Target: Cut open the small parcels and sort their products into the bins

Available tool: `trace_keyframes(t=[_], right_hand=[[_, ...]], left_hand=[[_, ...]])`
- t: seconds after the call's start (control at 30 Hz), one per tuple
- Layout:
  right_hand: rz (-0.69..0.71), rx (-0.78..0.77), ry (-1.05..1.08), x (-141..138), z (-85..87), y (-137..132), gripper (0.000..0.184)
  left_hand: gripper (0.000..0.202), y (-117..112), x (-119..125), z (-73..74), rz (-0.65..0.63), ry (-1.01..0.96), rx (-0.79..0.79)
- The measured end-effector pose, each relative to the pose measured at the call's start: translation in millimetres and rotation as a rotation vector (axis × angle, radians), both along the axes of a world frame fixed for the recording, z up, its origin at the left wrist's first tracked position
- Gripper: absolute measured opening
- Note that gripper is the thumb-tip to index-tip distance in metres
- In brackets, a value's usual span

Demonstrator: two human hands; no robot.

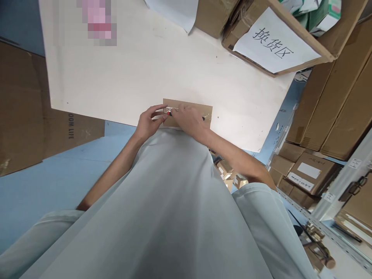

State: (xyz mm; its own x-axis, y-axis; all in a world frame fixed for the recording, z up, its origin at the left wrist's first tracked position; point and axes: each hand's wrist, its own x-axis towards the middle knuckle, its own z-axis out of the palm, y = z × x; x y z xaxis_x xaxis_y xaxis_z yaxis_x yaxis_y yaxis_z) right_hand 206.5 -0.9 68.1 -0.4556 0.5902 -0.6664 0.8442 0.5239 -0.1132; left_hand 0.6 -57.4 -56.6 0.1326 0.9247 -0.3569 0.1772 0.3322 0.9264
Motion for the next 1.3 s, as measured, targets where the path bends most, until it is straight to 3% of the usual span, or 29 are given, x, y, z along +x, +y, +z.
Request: trace_keyframes(t=[0.37, 0.7, 0.87, 1.0, 1.3], right_hand=[[-0.015, 0.010, -0.079, 14.4, 23.5, -6.1, 0.052], [-0.108, 0.046, -0.187, 81.2, 30.7, -16.8, 0.053], [-0.146, 0.052, -0.133, 102.7, 35.6, -20.2, 0.050], [-0.194, 0.027, -0.007, 91.7, 35.1, -22.8, 0.049], [-0.176, -0.042, 0.065, 48.4, 14.5, -13.6, 0.048]], left_hand=[[0.053, -2.3, -1.1, 1.4, -0.032, 0.031, 0.008], [0.052, -1.0, -5.0, -1.4, -0.049, 0.017, 0.021], [0.051, -0.2, -3.4, -0.7, -0.038, 0.011, 0.019], [0.050, -2.7, -3.6, 1.7, -0.053, 0.016, 0.019], [0.047, -11.6, -3.6, 9.2, -0.035, 0.019, 0.004]])
